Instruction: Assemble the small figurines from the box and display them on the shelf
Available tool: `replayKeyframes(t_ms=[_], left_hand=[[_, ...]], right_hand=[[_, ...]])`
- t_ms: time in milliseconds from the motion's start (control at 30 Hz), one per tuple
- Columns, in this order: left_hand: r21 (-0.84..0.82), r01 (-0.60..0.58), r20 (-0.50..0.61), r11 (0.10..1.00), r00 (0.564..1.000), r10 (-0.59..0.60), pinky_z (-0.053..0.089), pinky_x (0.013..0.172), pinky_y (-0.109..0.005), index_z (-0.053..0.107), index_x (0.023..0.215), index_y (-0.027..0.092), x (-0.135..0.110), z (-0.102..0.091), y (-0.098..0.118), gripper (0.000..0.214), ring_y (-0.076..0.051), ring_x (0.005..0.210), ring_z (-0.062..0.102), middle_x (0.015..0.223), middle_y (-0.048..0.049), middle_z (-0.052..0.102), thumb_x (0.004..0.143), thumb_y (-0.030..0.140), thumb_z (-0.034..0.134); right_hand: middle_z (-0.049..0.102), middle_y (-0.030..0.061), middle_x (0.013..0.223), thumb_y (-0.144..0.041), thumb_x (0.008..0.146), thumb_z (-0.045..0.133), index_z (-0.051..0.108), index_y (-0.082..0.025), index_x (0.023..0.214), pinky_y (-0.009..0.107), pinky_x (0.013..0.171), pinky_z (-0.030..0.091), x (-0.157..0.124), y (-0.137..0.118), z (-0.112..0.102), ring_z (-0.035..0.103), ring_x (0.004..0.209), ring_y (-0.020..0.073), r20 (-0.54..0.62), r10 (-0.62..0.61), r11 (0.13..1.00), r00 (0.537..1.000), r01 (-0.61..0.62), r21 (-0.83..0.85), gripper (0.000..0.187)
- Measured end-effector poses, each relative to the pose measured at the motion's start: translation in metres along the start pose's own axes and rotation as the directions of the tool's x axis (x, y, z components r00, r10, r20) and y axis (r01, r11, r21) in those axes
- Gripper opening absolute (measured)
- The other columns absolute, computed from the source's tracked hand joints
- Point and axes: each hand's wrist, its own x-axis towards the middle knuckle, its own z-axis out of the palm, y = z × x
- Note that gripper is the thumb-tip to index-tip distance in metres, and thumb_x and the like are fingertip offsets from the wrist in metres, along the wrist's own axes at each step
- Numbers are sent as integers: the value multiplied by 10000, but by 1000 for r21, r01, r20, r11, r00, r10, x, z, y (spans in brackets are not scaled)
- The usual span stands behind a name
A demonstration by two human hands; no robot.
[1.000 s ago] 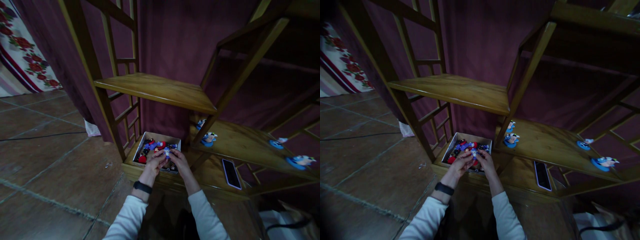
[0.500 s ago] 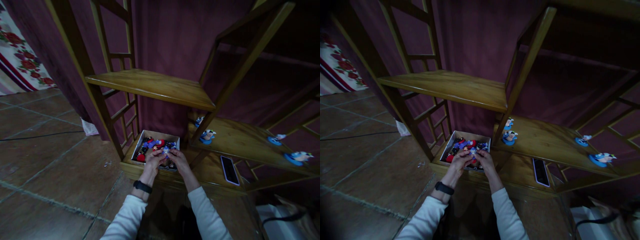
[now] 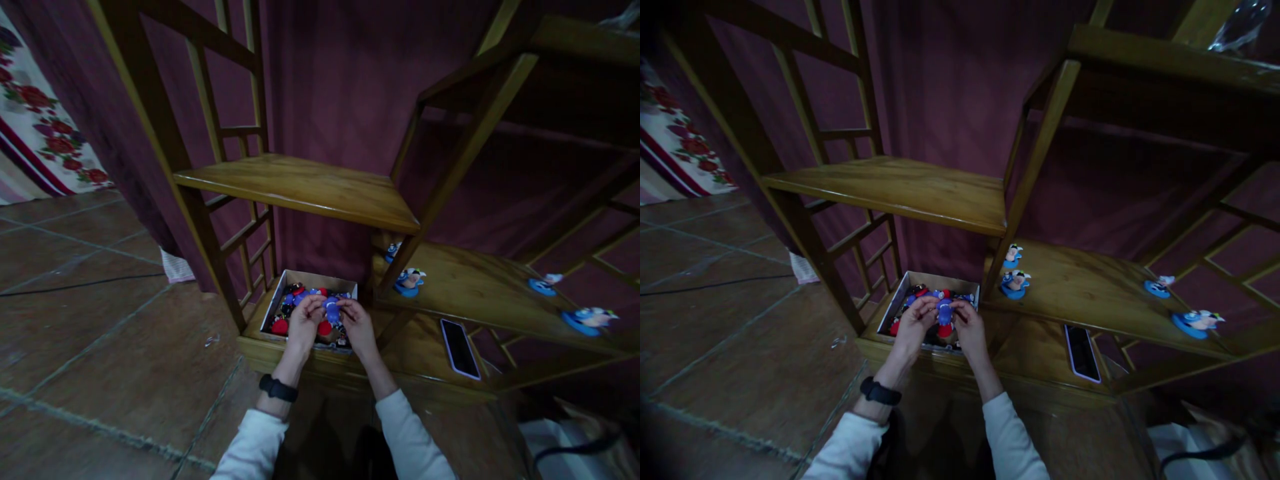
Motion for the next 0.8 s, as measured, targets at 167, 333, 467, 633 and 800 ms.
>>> replayKeyframes(t_ms=[167,333,467,633,800], left_hand=[[-40,59,9,997,998,-59,503,667,-240,619,970,164,1,0,7,373,-106,660,605,748,-4,653,630,268,732],[-45,195,32,980,980,-194,515,713,-273,675,877,110,2,-4,13,345,-148,724,637,856,-81,694,579,252,775],[-94,291,31,952,957,-289,541,665,-297,672,837,103,2,-8,13,266,-157,673,647,799,-90,694,618,232,753],[-134,425,-95,895,894,-438,555,567,-272,648,820,116,0,-7,7,113,-131,556,632,668,-52,669,707,117,650],[-148,461,-114,875,871,-478,564,570,-269,643,874,119,-1,-4,6,167,-125,548,633,674,-52,667,719,62,619]], right_hand=[[660,27,985,-240,697,601,628,-220,845,310,851,468,-2,-11,1,609,936,176,16,-7,1000,1000,7,-21,151],[665,30,986,-263,703,608,655,-226,856,327,872,456,-3,-19,-1,606,947,189,58,4,996,998,1,-89,165],[675,29,957,-297,703,625,664,-231,914,335,863,453,-4,-17,-3,610,916,193,92,22,990,995,-9,-138,224],[674,17,906,-326,685,648,672,-219,880,320,828,452,-3,-3,-3,602,865,188,67,114,977,991,-100,-189,224],[677,15,843,-367,666,658,670,-188,841,297,750,457,-3,5,-1,597,783,174,-9,232,962,973,-231,-144,250]])
